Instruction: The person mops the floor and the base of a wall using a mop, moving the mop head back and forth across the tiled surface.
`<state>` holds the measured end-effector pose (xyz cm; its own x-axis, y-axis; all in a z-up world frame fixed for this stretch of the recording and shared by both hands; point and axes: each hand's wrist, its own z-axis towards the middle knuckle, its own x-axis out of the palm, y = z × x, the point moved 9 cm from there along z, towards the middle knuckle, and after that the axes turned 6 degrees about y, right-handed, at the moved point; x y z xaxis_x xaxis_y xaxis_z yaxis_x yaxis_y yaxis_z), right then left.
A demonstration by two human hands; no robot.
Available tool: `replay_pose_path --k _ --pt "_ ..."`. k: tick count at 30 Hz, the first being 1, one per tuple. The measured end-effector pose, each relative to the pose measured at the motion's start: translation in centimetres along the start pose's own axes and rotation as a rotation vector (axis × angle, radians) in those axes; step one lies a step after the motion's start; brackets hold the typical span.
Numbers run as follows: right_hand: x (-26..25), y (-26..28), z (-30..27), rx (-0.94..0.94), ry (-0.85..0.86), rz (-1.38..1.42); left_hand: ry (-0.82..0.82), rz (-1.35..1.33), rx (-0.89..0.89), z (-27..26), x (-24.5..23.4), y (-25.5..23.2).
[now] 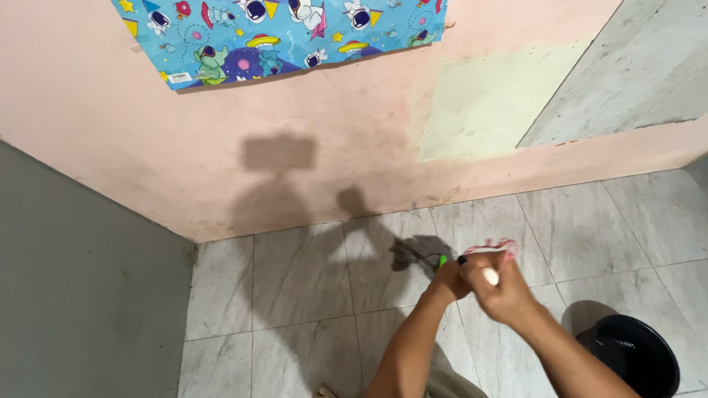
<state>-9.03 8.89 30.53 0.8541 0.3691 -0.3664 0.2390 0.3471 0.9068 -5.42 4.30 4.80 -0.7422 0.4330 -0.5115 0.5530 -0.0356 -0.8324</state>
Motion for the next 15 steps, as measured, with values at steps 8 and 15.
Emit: replay_pose_path --k 8,15 --pt "3.8 -0.5 0.6 -0.090 0.129 0.167 -0.043 0.081 -0.177 -4.1 -2.8 2.1" --pt "11.5 1.9 2.6 -0.141 0.183 0.573 -0.304 0.094 -0.292 -13.7 -11.7 8.5"
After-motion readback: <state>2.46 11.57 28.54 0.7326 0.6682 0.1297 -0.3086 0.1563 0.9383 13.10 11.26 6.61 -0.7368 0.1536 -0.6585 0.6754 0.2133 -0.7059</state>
